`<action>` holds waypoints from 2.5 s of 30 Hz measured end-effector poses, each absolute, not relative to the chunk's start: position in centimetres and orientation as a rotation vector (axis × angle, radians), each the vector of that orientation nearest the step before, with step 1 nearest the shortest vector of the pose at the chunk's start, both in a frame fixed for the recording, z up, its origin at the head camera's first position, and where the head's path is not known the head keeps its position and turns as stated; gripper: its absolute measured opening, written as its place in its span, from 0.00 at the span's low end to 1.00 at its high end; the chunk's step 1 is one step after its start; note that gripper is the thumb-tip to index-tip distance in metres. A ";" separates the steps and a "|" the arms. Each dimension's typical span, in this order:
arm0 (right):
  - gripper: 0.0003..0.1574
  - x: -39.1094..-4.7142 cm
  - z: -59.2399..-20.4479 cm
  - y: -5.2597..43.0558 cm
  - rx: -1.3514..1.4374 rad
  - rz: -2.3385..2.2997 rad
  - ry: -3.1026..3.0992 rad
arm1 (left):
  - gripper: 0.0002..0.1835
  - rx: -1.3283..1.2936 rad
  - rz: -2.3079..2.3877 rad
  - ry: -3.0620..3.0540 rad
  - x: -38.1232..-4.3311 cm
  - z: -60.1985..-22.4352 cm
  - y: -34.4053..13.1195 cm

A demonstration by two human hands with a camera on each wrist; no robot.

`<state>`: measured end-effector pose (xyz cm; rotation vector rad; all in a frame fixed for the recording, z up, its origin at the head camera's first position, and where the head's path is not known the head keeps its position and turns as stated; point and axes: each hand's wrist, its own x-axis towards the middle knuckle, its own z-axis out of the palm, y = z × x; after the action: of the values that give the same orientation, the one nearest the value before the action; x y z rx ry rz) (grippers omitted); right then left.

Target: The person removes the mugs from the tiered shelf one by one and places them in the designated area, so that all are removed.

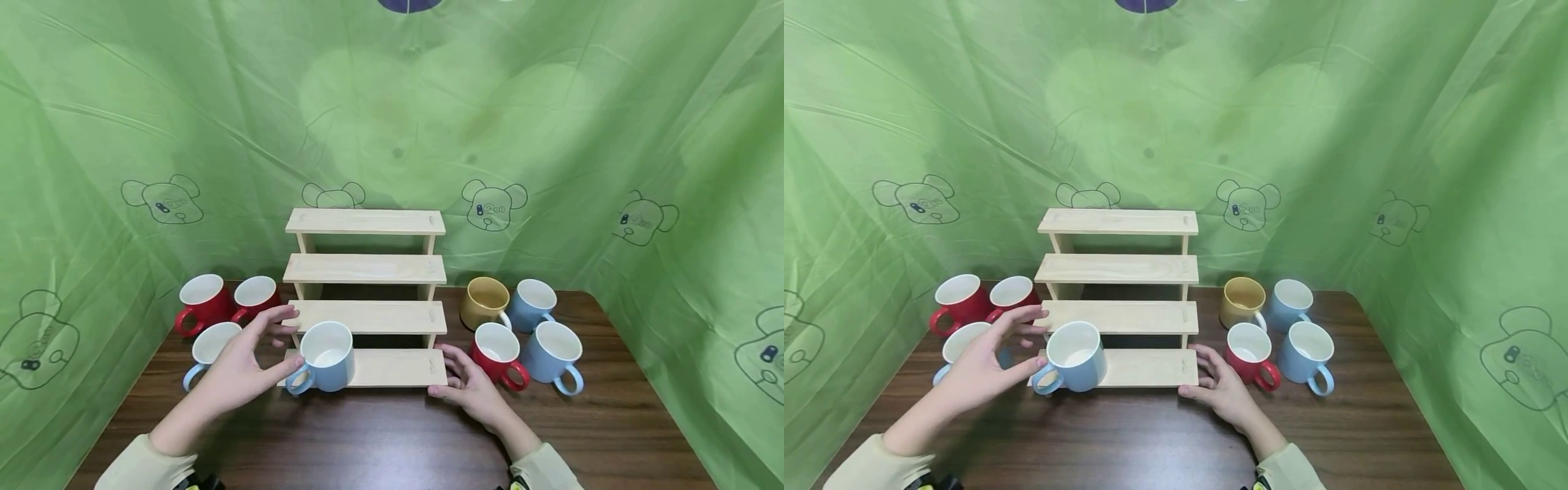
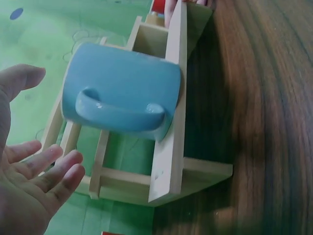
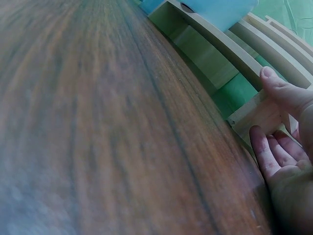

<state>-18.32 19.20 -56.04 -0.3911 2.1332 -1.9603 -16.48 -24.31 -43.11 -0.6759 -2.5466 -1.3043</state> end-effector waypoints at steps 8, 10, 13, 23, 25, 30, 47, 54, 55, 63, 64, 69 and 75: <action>0.53 -18.3 -56.1 19.1 -0.417 -1.969 2.127 | 0.44 -0.724 -1.306 -2.555 -16.2 -43.5 -23.2; 0.53 -18.2 -56.0 19.1 -0.422 -1.970 2.128 | 0.45 -0.729 -1.316 -2.556 -16.3 -43.6 -23.0; 0.53 -18.2 -56.0 19.1 -0.427 -1.970 2.130 | 0.46 -0.739 -1.316 -2.550 -16.4 -43.9 -22.7; 0.53 -18.2 -56.0 19.1 -0.419 -1.973 2.130 | 0.47 -0.702 -1.309 -2.565 -16.6 -44.8 -21.9; 0.53 -18.2 -56.1 19.1 -0.425 -1.970 2.130 | 0.47 -0.683 -1.307 -2.581 -16.6 -44.9 -21.7; 0.53 -18.2 -56.2 19.2 -0.443 -1.969 2.134 | 0.47 -0.623 -1.306 -2.622 -16.6 -45.2 -21.2; 0.53 -18.3 -56.3 19.2 -0.418 -1.958 2.140 | 0.49 -0.455 -1.348 -2.661 -16.7 -46.4 -20.1; 0.53 -18.3 -56.2 19.2 -0.413 -1.964 2.136 | 0.48 -0.390 -1.377 -2.655 -16.4 -46.4 -19.8; 0.53 -18.3 -56.2 19.2 -0.421 -1.965 2.135 | 0.48 -0.383 -1.384 -2.653 -16.4 -46.4 -19.7; 0.53 -18.3 -56.2 19.2 -0.435 -1.976 2.130 | 0.47 -0.348 -1.371 -2.636 -16.2 -46.3 -19.4; 0.53 -18.3 -56.2 19.1 -0.432 -1.976 2.131 | 0.47 -0.344 -1.368 -2.633 -16.2 -46.4 -19.4; 0.53 -18.3 -56.3 19.1 -0.426 -1.976 2.131 | 0.47 -0.316 -1.405 -2.617 -16.3 -46.5 -19.4; 0.54 -18.2 -56.2 19.2 -0.431 -1.981 2.122 | 0.47 -0.318 -1.484 -2.596 -16.4 -46.5 -19.4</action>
<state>-18.23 19.17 -56.23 -0.4309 2.1220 -1.9811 -16.43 -19.36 -46.46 -0.3181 -2.5965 -1.4836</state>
